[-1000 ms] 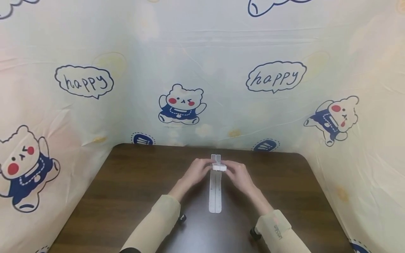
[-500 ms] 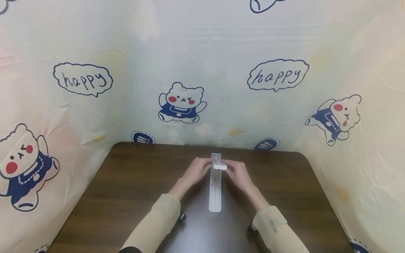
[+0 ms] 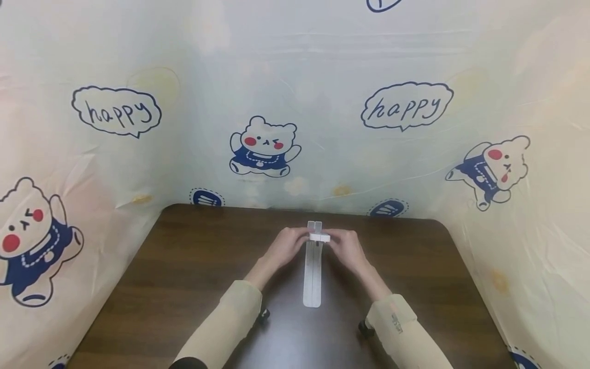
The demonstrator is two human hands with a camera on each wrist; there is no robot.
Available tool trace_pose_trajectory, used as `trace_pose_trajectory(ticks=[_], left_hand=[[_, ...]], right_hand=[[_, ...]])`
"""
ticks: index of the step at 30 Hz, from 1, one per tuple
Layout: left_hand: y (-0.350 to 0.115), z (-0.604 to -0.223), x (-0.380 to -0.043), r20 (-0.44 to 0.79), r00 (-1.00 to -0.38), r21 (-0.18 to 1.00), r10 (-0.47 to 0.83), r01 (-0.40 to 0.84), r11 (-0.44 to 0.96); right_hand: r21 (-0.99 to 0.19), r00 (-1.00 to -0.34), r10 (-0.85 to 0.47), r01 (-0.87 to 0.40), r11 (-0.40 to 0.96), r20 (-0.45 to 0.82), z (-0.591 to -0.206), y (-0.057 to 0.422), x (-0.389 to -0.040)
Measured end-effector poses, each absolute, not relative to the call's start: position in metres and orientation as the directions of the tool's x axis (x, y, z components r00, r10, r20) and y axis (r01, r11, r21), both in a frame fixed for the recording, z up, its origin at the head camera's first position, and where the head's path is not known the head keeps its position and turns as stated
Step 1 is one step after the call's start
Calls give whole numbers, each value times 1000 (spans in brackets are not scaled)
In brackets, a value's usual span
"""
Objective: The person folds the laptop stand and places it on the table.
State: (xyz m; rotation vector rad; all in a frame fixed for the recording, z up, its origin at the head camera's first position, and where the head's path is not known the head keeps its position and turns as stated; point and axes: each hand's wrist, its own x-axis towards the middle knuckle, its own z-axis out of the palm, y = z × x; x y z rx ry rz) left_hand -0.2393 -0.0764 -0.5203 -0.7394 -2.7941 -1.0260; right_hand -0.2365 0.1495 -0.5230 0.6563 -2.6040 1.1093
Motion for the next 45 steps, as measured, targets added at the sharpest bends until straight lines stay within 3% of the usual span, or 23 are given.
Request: trace_pose_trajectory(ticks=[11, 17, 24, 34, 45], left_hand=[[-81, -538, -237, 97, -914, 549, 394, 379, 745], [-79, -547, -236, 36, -902, 455, 431, 399, 797], [-86, -564, -240, 39, -875, 464, 483, 444, 767], [-89, -561, -235, -65, -858, 453, 509, 429, 781], [-86, -567, -237, -77, -842, 494, 534, 433, 754]], right_hand=[[-652, -920, -308, -389, 650, 242, -528, 156, -229], [-618, -918, -369, -377, 690, 147, -530, 156, -228], [-592, -919, -387, -352, 725, 74, -540, 158, -230], [-554, -887, -454, -421, 718, 84, -552, 161, -234], [-528, -849, -519, -486, 697, 96, -549, 157, -232]])
